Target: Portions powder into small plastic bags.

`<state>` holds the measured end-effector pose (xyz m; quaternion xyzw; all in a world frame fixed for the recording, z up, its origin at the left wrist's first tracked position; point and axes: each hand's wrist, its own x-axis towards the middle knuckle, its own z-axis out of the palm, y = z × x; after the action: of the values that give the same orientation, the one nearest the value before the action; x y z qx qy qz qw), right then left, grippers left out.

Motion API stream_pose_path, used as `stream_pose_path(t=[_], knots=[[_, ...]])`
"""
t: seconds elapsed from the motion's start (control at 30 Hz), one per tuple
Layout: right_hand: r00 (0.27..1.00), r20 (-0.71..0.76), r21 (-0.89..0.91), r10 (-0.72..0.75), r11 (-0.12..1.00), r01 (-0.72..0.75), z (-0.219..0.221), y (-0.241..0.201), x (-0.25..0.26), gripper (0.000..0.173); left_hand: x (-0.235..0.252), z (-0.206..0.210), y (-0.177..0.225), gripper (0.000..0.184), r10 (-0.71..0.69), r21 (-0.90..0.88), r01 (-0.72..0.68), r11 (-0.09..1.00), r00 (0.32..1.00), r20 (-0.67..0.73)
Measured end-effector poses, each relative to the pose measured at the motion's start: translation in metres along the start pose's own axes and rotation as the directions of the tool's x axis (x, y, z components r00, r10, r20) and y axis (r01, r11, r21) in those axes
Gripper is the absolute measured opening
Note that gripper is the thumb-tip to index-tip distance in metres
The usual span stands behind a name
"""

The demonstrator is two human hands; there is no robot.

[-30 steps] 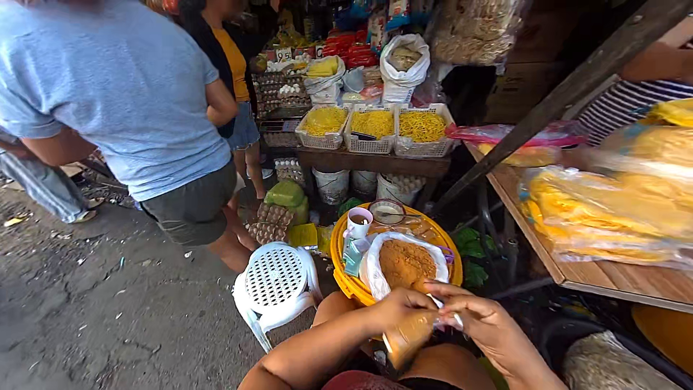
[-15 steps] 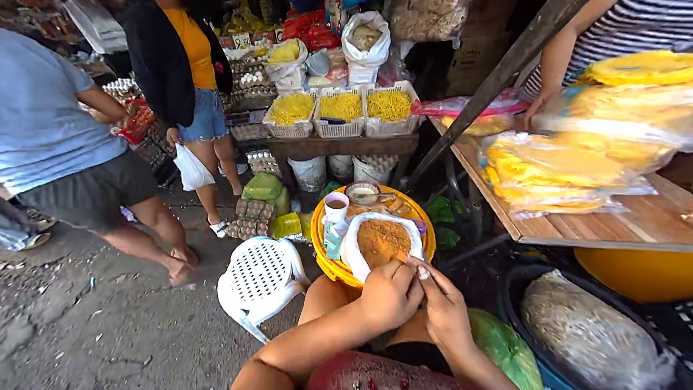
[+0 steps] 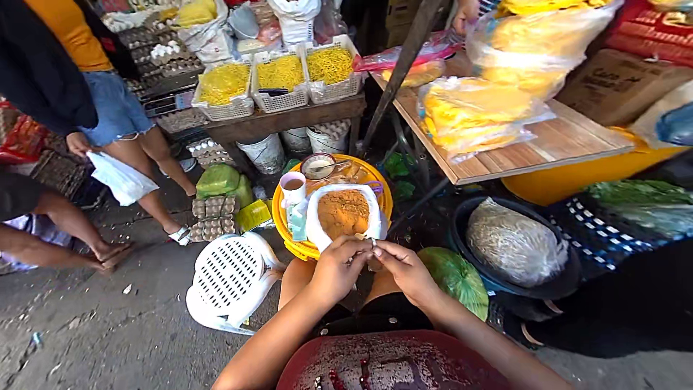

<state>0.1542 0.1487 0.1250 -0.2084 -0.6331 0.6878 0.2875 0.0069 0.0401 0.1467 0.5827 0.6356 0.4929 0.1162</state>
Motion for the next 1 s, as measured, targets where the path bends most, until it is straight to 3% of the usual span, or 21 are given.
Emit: stream_pose_path(t=[0.13,0.3,0.4,0.5,0.57,0.63,0.77,0.83,1.0], knots=[[0.993,0.068,-0.201,-0.1,0.973,0.112,-0.007,-0.005,-0.006,0.018,-0.002,-0.003,-0.005,0.012,0.13,0.028,-0.13,0.991,0.991,0.015],[0.953,0.214,-0.353,-0.213,0.893,0.279,-0.007,-0.018,-0.003,0.03,0.002,-0.001,-0.001,0.013,0.183,0.021,-0.183,0.983,0.983,0.018],[0.956,0.223,-0.468,-0.192,0.839,0.277,-0.005,-0.017,0.0,0.022,0.007,-0.012,-0.002,0.011,0.104,0.027,-0.103,0.994,0.993,-0.047],[0.958,0.242,-0.522,-0.156,0.811,0.264,-0.001,-0.016,-0.002,0.025,0.019,-0.037,-0.023,0.01,-0.077,0.002,0.08,0.997,0.974,-0.212],[0.956,0.226,-0.495,-0.189,0.823,0.28,0.002,-0.017,-0.001,0.025,0.022,-0.044,-0.032,0.008,-0.086,-0.028,0.082,0.996,0.955,-0.282],[0.947,0.234,-0.384,-0.219,0.874,0.297,0.002,-0.013,0.0,0.025,0.028,-0.049,-0.022,0.008,0.002,-0.026,-0.011,1.0,0.948,-0.317],[0.88,0.475,-0.179,0.009,0.98,0.087,-0.011,-0.009,-0.001,0.032,0.033,-0.065,0.003,0.004,0.129,-0.016,-0.141,0.99,0.938,-0.322],[0.844,0.535,-0.122,0.043,0.992,0.027,-0.012,-0.006,-0.003,0.034,0.034,-0.068,0.011,0.005,0.189,0.006,-0.196,0.981,0.936,-0.296],[0.9,0.437,-0.101,0.014,0.994,0.033,-0.009,-0.001,-0.007,0.033,0.051,-0.063,0.021,0.004,0.233,0.012,-0.236,0.972,0.947,-0.22]])
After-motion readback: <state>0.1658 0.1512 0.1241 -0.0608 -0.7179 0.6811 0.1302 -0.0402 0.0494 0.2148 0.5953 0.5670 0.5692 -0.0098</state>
